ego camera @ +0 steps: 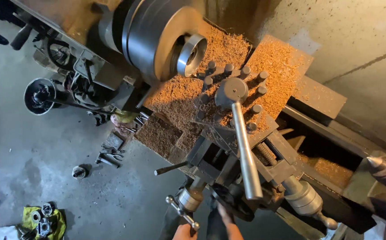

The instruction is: Using a metal lathe to machine and adjust metal components.

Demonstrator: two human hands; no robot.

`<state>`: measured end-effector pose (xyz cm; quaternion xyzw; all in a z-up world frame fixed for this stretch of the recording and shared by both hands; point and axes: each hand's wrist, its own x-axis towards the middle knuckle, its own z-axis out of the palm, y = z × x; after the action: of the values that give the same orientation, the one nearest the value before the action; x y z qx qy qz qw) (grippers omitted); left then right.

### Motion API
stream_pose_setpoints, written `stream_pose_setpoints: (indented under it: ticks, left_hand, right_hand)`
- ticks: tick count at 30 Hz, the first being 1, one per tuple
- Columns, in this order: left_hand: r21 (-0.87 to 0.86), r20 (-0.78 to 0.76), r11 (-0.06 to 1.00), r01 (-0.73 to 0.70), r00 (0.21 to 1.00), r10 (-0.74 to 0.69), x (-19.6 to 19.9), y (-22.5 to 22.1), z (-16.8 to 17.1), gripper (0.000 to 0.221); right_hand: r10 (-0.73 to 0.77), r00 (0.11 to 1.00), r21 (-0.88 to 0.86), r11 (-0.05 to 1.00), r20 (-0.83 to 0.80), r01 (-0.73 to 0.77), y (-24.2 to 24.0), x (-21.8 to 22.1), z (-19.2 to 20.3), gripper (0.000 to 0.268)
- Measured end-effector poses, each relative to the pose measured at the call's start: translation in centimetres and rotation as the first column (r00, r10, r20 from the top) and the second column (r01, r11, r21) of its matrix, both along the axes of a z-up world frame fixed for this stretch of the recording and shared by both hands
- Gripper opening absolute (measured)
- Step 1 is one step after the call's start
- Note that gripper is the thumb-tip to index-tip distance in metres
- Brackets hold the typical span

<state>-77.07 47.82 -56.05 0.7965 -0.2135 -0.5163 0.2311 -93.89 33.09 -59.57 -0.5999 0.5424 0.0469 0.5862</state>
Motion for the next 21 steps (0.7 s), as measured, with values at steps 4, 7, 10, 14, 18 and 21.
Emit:
stream_pose_setpoints:
  ticks: [4,7,10,14,18,21]
  left_hand:
    - [-0.196,0.266,0.981,-0.005,0.962,0.058,4.3,-1.4,-0.1,0.024]
    - [-0.245,-0.086,0.956,-0.161,0.986,0.144,10.3,-1.7,2.1,0.033]
    - [-0.036,-0.605,0.903,-0.427,0.729,0.321,14.4,-2.7,7.7,0.042]
    - [0.195,-0.853,0.874,-0.444,0.363,0.374,16.6,-2.5,7.4,0.047]
    - [0.122,-0.901,0.973,-0.196,0.39,0.191,17.9,-1.4,0.7,0.053]
    - [-0.01,-0.859,0.993,-0.122,0.509,0.054,18.2,-4.8,6.6,0.062]
  right_hand:
    - [0.308,0.921,-0.227,0.904,-0.24,-0.362,-4.4,-7.2,-3.7,0.035]
    - [0.458,0.765,-0.312,0.722,-0.453,-0.617,-5.4,-12.6,-10.0,0.037]
    - [0.181,0.913,-0.172,0.951,-0.365,-0.258,-5.8,-12.0,-11.8,0.044]
    - [-0.321,0.93,-0.02,0.946,-0.18,0.323,-4.1,-10.3,-7.6,0.06]
    - [-0.303,0.944,0.113,0.941,-0.129,0.318,-4.4,-4.8,1.4,0.058]
    - [-0.315,0.942,0.174,0.927,-0.118,0.332,-4.2,-3.7,3.2,0.053]
